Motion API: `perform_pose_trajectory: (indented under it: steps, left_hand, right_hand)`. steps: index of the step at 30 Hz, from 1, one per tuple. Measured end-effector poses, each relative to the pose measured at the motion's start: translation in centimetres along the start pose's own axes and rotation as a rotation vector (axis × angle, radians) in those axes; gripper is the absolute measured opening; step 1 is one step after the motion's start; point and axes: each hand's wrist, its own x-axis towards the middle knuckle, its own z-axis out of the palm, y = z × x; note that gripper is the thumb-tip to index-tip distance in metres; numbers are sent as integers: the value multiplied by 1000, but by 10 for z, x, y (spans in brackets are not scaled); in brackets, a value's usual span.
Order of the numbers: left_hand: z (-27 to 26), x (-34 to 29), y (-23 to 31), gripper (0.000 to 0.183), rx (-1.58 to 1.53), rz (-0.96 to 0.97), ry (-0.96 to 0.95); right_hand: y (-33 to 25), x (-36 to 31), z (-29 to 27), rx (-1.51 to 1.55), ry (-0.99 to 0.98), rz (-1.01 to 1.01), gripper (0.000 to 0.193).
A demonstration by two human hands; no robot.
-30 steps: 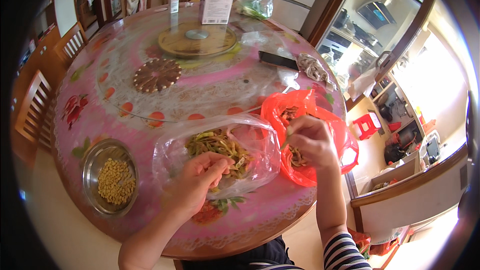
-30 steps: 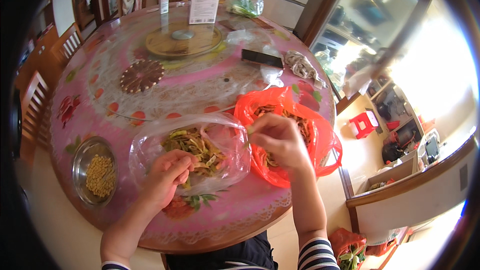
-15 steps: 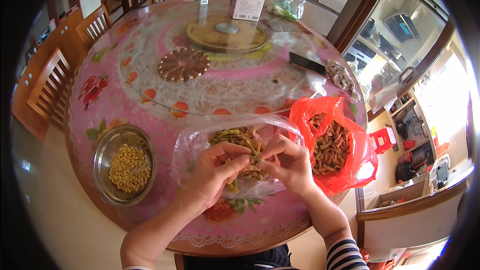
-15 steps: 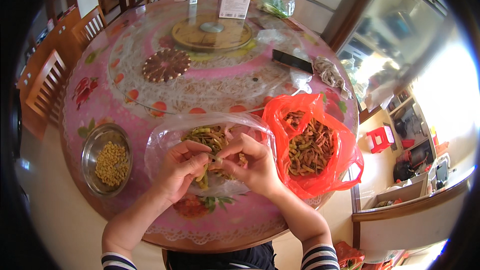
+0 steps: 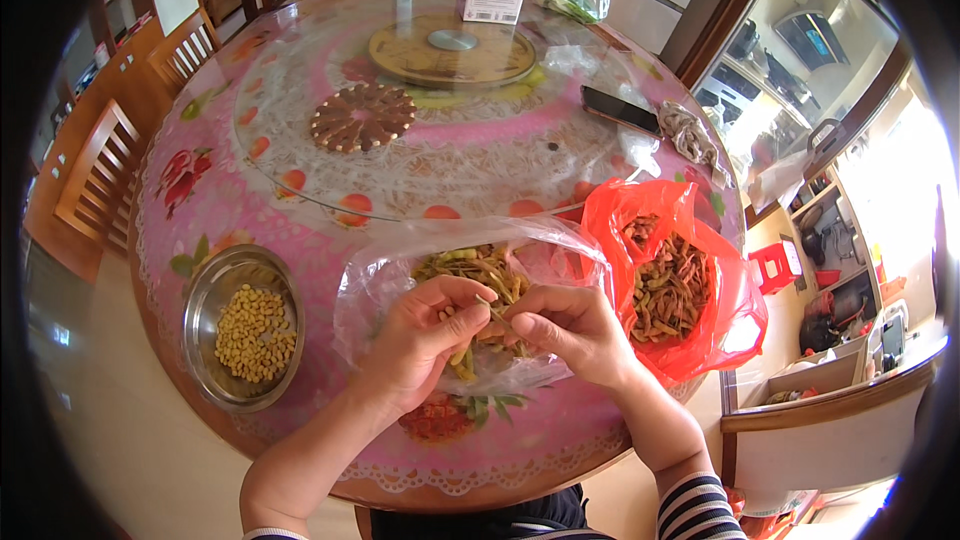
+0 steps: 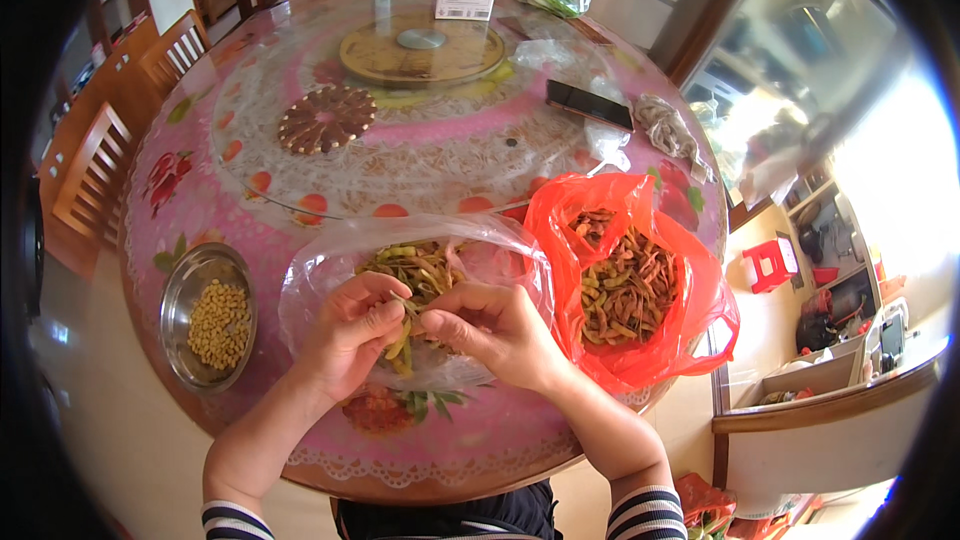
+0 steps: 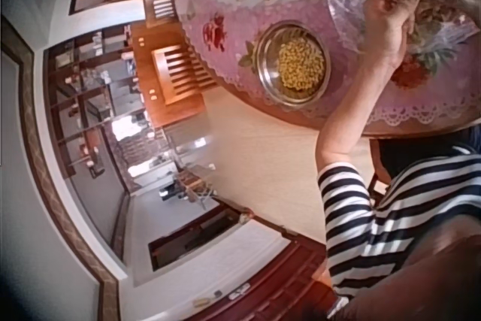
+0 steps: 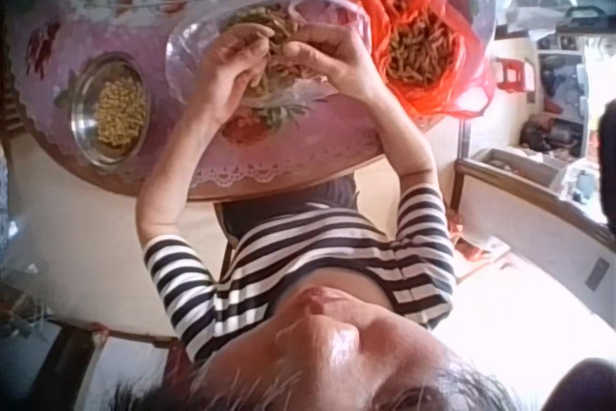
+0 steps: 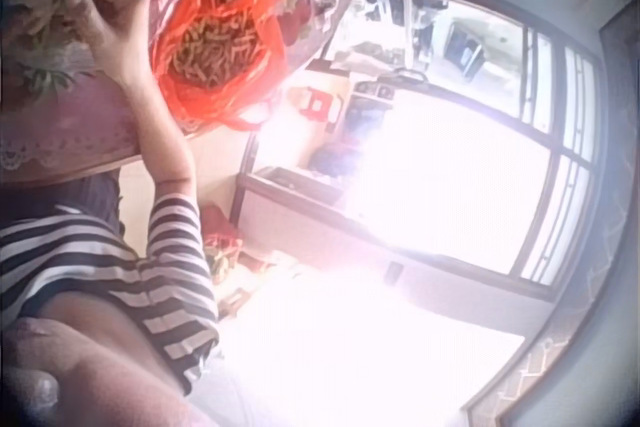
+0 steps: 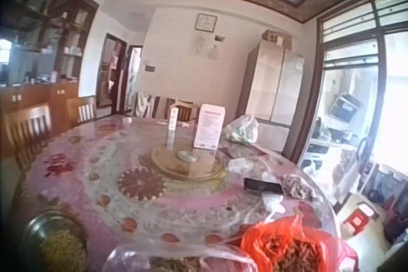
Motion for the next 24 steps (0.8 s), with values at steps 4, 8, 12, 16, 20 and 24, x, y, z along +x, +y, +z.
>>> perform_pose_trajectory:
  steps: [4, 8, 12, 16, 20, 24]
  left_hand:
    - [4, -1, -3, 16, 111, 97, -14]
    - [5, -4, -5, 19, 160, 79, -29]
    - [4, -3, -11, 20, 160, 124, 6]
    - [3, -2, -12, 18, 198, 135, 59]
    - [4, -4, -11, 17, 401, 182, 76]
    - [5, -5, -11, 15, 490, 266, 57]
  right_hand:
    - [1, 0, 2, 141, -54, 52, 19]
    - [10, 1, 7, 141, 2, -5, 17]
    - [15, 3, 10, 12, 13, -8, 16]
    - [13, 1, 9, -140, 204, -209, 19]
    - [11, 3, 8, -319, 231, -432, 22]
    - [9, 1, 9, -377, 234, -471, 21]
